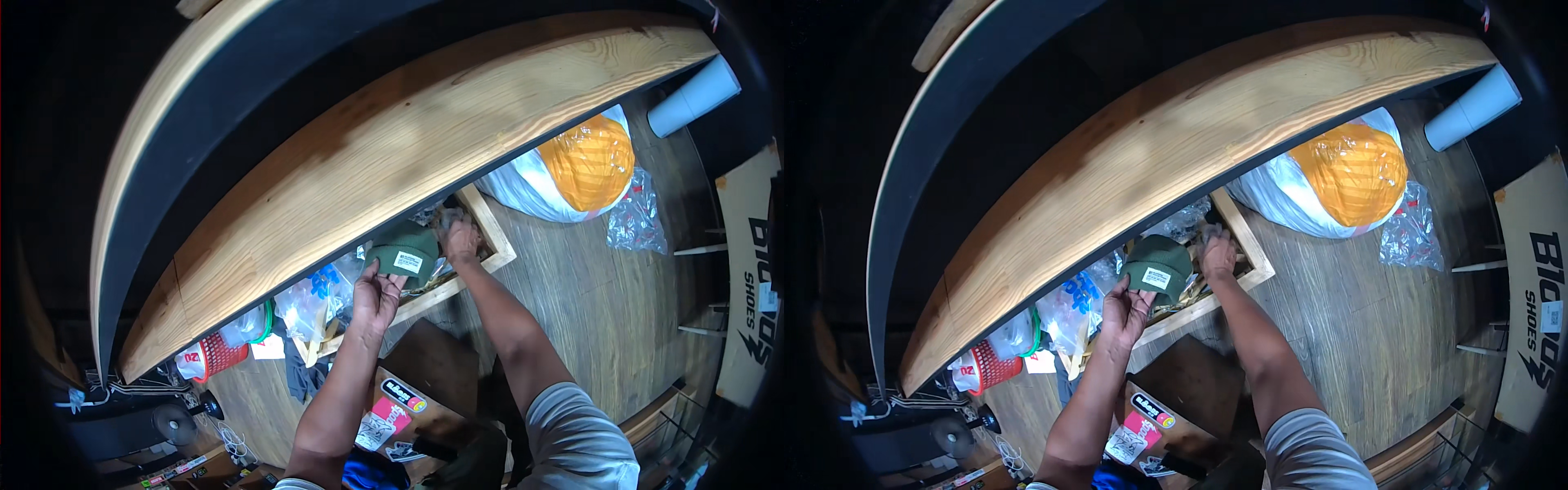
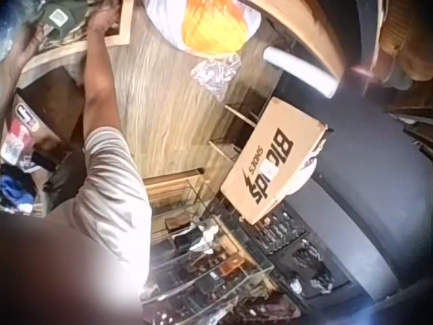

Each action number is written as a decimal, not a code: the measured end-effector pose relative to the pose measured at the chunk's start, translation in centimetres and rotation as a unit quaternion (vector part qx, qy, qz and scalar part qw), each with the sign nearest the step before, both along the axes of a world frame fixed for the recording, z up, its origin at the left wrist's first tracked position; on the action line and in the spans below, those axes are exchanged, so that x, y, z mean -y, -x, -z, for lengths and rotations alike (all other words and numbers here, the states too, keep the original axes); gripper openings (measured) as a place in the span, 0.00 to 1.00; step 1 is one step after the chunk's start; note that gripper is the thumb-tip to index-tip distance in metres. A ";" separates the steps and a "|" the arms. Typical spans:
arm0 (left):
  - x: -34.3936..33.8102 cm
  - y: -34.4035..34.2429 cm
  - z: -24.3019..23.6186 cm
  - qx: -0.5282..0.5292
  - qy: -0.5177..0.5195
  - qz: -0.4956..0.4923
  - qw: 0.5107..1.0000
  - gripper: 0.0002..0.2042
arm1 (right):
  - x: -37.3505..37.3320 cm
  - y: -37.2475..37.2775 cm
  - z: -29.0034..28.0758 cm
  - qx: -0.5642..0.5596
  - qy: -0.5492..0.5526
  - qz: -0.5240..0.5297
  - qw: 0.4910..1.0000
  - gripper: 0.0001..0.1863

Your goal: The recorder cleans hats with a brush, removes them from a box, and places them onto shelves.

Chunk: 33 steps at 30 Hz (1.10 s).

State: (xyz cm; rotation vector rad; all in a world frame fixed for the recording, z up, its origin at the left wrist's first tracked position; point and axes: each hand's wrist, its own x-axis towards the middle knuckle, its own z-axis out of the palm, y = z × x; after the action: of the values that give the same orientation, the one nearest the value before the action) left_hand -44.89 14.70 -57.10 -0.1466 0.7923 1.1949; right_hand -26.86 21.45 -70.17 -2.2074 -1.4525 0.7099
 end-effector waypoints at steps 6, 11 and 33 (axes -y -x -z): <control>0.3 1.2 -0.9 -0.001 -0.035 -0.002 0.999 0.16 | -0.8 -0.4 2.0 -0.018 -0.009 -0.028 0.999 0.19; 1.6 2.2 -1.7 -0.034 -0.036 -0.030 0.998 0.17 | -2.3 3.0 0.2 -0.018 0.063 -0.122 0.990 0.32; 0.9 0.5 -0.8 -0.010 -0.023 0.001 1.000 0.17 | -3.1 1.6 4.5 0.246 0.046 -0.243 0.937 0.34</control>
State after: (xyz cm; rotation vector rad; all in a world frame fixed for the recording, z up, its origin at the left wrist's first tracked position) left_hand -45.37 13.82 -56.29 -0.0967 0.7814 1.2141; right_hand -28.43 24.54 -74.67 -2.2088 -2.3073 0.3742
